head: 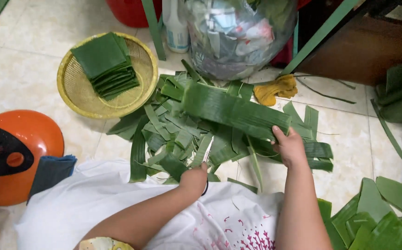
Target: The person sits on the floor and uses scissors to cut large green leaves into smaller rectangular pieces. They trim the edges of the leaves and stack the cut pieces into a yellow basket.
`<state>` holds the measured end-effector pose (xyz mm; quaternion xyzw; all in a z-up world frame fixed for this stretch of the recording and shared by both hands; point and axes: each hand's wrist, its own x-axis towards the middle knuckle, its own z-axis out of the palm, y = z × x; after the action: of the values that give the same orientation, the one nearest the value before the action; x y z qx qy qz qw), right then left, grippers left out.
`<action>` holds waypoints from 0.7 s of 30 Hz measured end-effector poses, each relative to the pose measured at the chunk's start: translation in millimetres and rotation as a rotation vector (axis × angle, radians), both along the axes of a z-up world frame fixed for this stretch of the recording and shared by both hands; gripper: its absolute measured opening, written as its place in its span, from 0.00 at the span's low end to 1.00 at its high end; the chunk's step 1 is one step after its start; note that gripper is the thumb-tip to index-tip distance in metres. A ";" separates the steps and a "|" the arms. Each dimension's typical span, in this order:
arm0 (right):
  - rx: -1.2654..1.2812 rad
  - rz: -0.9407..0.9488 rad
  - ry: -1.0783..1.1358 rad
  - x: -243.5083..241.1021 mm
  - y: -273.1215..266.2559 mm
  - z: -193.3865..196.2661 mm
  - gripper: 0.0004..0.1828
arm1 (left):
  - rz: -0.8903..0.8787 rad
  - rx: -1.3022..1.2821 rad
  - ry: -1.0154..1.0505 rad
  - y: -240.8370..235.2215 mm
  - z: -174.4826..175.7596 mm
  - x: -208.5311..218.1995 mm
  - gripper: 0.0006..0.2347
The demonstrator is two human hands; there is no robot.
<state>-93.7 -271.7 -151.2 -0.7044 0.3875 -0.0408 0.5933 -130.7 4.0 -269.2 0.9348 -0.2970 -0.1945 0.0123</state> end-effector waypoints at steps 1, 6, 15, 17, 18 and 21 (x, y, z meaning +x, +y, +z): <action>0.000 0.003 0.006 0.4 1.2 -5.0 0.18 | 0.003 0.000 0.006 -0.7 7.4 -3.3 0.20; -0.130 0.063 0.059 5.5 1.2 -29.9 0.13 | 0.037 0.097 0.108 2.5 53.2 -6.6 0.27; -0.035 0.010 -0.104 7.4 4.6 -3.5 0.13 | 0.619 -0.442 0.668 10.1 69.1 24.0 0.21; -0.018 -0.003 -0.129 6.6 3.5 1.9 0.13 | 0.788 -0.684 0.837 17.2 55.1 28.5 0.21; -0.003 -0.018 -0.148 4.9 3.1 4.5 0.13 | 0.952 -0.929 1.008 21.0 48.1 30.1 0.23; 0.045 -0.021 -0.171 6.6 6.3 5.2 0.12 | 0.907 -1.071 1.134 34.6 79.2 22.3 0.21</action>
<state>-87.1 -265.3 -145.9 -0.6807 0.3435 -0.0985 0.6395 -108.4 38.5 -190.0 0.5949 0.0999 -0.4383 0.6663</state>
